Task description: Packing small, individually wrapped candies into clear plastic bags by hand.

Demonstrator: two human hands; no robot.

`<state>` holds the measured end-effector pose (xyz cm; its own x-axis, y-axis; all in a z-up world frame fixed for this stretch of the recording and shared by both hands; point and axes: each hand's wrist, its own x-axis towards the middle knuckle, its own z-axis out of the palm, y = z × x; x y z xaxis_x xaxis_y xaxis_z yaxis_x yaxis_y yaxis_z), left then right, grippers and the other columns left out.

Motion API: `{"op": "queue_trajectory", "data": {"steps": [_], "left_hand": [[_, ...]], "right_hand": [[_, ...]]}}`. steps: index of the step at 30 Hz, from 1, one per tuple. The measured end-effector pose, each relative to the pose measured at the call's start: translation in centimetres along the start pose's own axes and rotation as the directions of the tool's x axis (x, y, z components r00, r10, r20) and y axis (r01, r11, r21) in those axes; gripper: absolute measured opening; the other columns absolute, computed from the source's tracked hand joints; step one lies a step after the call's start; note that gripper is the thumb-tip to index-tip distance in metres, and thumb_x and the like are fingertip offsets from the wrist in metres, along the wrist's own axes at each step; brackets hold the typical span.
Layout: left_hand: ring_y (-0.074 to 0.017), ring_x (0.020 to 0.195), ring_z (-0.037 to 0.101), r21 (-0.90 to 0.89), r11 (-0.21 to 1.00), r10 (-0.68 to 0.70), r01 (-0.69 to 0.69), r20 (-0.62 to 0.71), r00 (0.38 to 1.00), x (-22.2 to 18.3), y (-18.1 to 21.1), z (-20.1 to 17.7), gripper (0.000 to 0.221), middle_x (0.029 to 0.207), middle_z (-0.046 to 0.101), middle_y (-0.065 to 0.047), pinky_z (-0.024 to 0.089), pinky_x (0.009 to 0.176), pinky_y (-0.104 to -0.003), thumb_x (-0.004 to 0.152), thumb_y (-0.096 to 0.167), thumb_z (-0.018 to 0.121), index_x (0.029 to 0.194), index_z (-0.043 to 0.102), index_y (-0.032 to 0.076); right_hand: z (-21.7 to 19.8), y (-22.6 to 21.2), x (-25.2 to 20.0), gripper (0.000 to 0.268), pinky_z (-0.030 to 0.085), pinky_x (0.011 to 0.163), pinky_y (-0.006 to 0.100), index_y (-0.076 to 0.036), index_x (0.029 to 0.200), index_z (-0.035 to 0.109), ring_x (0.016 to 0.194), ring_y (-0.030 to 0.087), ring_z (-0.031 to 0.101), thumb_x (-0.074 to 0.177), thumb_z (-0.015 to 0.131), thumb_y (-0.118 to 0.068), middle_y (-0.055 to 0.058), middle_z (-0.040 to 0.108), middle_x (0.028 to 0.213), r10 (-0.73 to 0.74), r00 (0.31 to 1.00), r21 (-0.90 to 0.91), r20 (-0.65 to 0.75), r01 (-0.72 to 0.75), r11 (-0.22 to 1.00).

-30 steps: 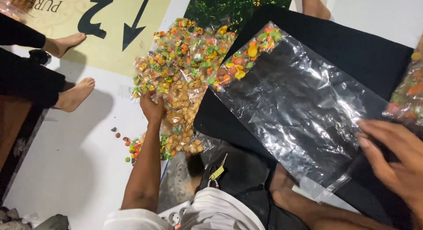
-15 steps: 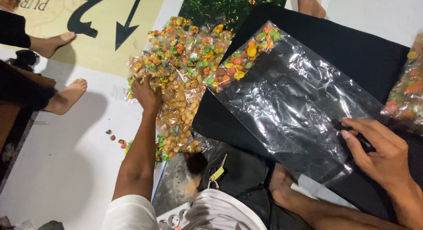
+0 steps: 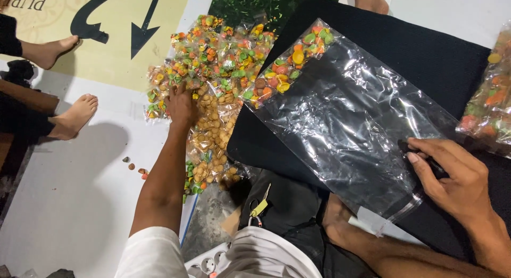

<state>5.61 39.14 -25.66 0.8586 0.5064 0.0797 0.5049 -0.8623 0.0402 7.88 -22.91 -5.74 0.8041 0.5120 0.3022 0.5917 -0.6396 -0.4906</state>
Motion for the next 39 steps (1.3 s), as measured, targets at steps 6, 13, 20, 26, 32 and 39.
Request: {"op": "queue_trajectory", "data": {"steps": [6,13,20,26,32,39], "left_hand": [[-0.0375,0.110,0.065,-0.289,0.947,0.072,-0.143,-0.243,0.967,-1.0,-1.1,-1.2,0.024,0.132,0.068,-0.018,0.053,0.092,-0.045,0.085,0.006,0.066,0.106,0.079,0.000],[-0.0128,0.069,0.053,-0.753,0.612,-0.188,-0.243,-0.437,0.879,-2.0,3.2,-9.5,0.025,0.080,0.064,-0.005,0.045,0.063,-0.026,0.103,0.020,0.073,0.087,0.070,0.000],[-0.0020,0.063,0.044,-0.965,0.026,0.106,-0.261,-0.257,0.961,-4.5,14.2,-21.3,0.023,0.085,0.058,0.004,0.043,0.065,-0.018,0.089,-0.002,0.074,0.100,0.058,0.010],[-0.0097,0.094,0.064,-0.940,-0.270,0.487,-0.208,-0.320,0.813,-6.8,27.5,-22.9,0.046,0.105,0.061,-0.006,0.057,0.083,-0.022,0.085,-0.003,0.081,0.122,0.053,-0.001],[-0.0124,0.099,0.066,-0.963,-0.238,0.659,-0.126,-0.255,0.708,-9.4,36.0,-21.7,0.057,0.107,0.065,-0.007,0.058,0.087,-0.024,0.087,-0.002,0.079,0.139,0.055,-0.001],[-0.0159,0.095,0.068,-0.981,-0.178,0.690,-0.077,-0.180,0.702,-9.6,36.2,-17.5,0.034,0.103,0.072,-0.014,0.060,0.083,-0.028,0.091,0.000,0.076,0.124,0.067,-0.002]], "right_hand": [[0.1,0.1,0.0,0.028,0.056,0.081,0.031,0.008,0.114,0.074,0.085,0.023,0.069,0.087,0.076,0.007,0.017,0.074,0.113,0.000,1.000,0.019,-0.012,0.001,1.000],[-0.3,-0.3,0.0,0.029,0.055,0.079,0.030,0.006,0.113,0.075,0.083,0.021,0.068,0.084,0.076,0.008,0.016,0.074,0.108,-0.042,0.996,0.030,-0.075,0.044,0.999],[-1.9,-3.5,2.4,0.024,0.056,0.074,0.026,0.001,0.103,0.076,0.079,0.018,0.071,0.079,0.075,0.003,0.010,0.077,0.100,-0.102,0.981,0.097,-0.164,0.119,0.988],[0.9,-4.6,5.6,0.034,0.061,0.061,0.036,-0.004,0.117,0.073,0.073,0.028,0.076,0.085,0.080,-0.014,0.014,0.077,0.095,-0.093,0.954,0.384,-0.283,0.202,0.901],[5.1,-0.3,5.8,0.075,0.060,0.065,0.029,0.002,0.146,0.049,0.079,0.018,0.069,0.081,0.085,-0.002,0.022,0.070,0.107,0.246,0.942,0.826,-0.226,0.052,0.561],[5.8,1.0,6.3,0.054,0.060,0.065,0.028,-0.002,0.132,0.066,0.083,0.013,0.066,0.083,0.086,-0.010,0.011,0.067,0.100,0.303,0.917,0.776,-0.258,0.010,0.630]]}}
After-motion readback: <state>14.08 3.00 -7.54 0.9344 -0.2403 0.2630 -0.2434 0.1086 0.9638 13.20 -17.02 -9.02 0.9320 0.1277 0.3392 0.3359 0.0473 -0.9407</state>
